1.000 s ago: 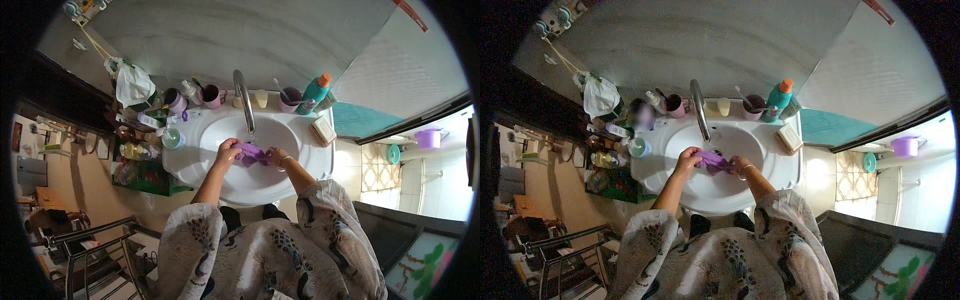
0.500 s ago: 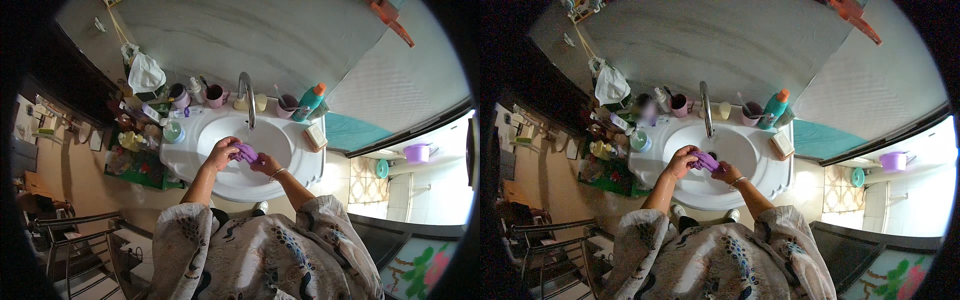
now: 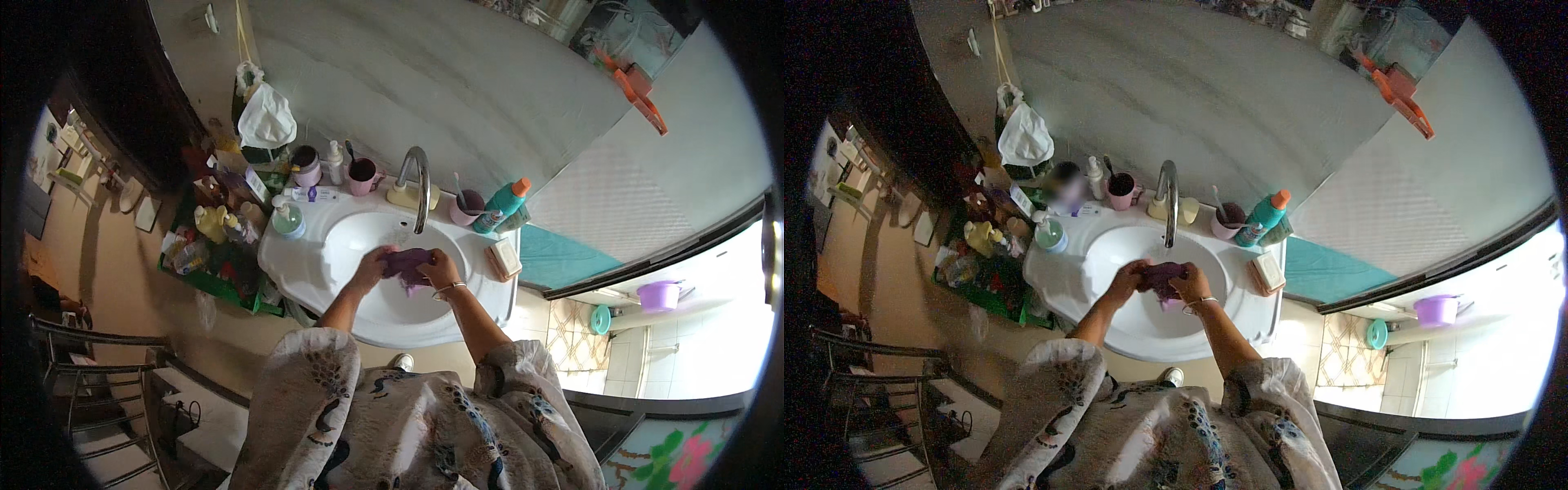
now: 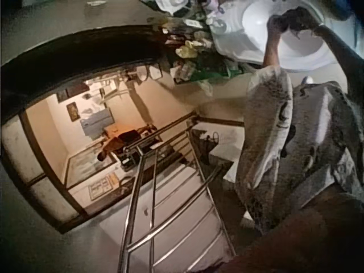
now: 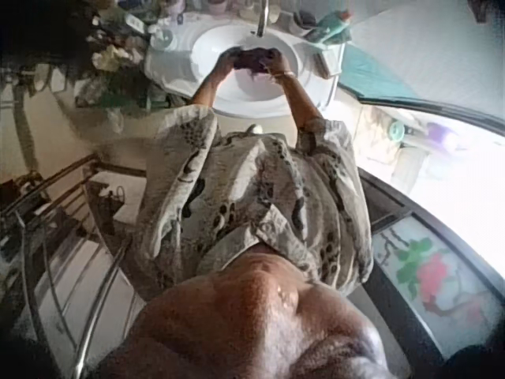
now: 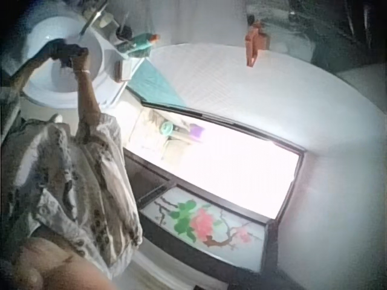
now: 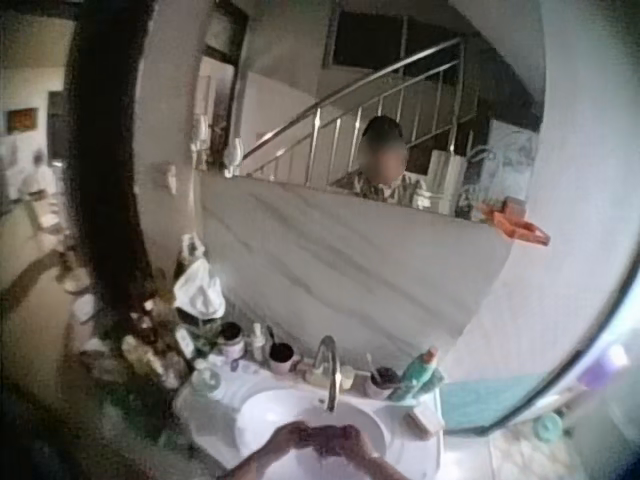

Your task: The person washes a purple cloth under running water in a bathroom sink, then uses it to wipe the sink basin and surrounding countertop. They move various toiletries, including a cup and bottles, to clean underneath them before placing them back. The person then wipes a green tray on the floor and walks away.

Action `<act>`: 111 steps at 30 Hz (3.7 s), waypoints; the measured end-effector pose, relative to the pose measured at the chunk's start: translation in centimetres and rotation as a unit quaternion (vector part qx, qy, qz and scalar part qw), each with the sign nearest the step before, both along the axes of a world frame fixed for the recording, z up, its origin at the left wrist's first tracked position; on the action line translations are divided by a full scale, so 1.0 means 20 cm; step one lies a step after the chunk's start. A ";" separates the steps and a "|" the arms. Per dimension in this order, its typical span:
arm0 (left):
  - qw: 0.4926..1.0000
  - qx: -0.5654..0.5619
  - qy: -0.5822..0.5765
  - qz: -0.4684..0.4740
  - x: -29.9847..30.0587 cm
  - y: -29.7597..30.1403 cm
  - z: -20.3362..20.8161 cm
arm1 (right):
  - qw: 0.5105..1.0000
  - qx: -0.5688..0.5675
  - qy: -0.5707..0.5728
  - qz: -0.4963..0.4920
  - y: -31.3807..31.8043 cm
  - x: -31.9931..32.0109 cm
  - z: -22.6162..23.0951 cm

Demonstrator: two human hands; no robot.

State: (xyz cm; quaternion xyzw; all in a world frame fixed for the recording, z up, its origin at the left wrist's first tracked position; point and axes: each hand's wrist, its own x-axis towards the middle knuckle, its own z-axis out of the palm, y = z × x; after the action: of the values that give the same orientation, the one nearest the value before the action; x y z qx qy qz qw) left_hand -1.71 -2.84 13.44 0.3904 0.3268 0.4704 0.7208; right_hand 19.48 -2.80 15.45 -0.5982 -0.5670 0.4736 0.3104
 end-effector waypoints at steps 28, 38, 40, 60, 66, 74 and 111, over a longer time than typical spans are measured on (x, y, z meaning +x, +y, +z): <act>0.916 -0.163 0.153 -0.334 0.11 0.00 0.64 | 0.869 0.368 -0.312 0.109 -0.16 0.00 0.45; 0.711 0.282 0.619 -0.179 0.15 0.04 0.58 | 0.852 0.127 -0.456 0.225 -0.02 -0.08 0.51; 0.681 0.328 0.631 -0.175 0.12 0.06 0.54 | 0.848 0.096 -0.459 0.248 0.01 -0.12 0.50; 0.914 0.058 0.367 -0.162 0.02 0.01 0.45 | 0.874 0.334 -0.320 0.148 -0.25 -0.02 0.52; 0.895 -0.233 0.088 -0.370 -0.02 -0.02 0.65 | 0.773 0.519 -0.333 0.146 -0.23 -0.02 0.45; 0.832 0.134 0.421 -0.336 0.05 0.00 0.52 | 0.813 0.205 -0.491 0.236 -0.12 -0.05 0.48; 0.750 0.346 0.552 -0.113 0.06 -0.12 0.45 | 0.953 -0.259 0.034 0.155 -0.05 -0.02 0.30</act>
State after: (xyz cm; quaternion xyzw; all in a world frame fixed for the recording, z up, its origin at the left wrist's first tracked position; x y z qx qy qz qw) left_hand -0.46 -5.22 22.49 0.8390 0.4358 0.1691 0.2786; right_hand 19.15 -3.79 21.38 -0.5463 -0.4997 0.6666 0.0863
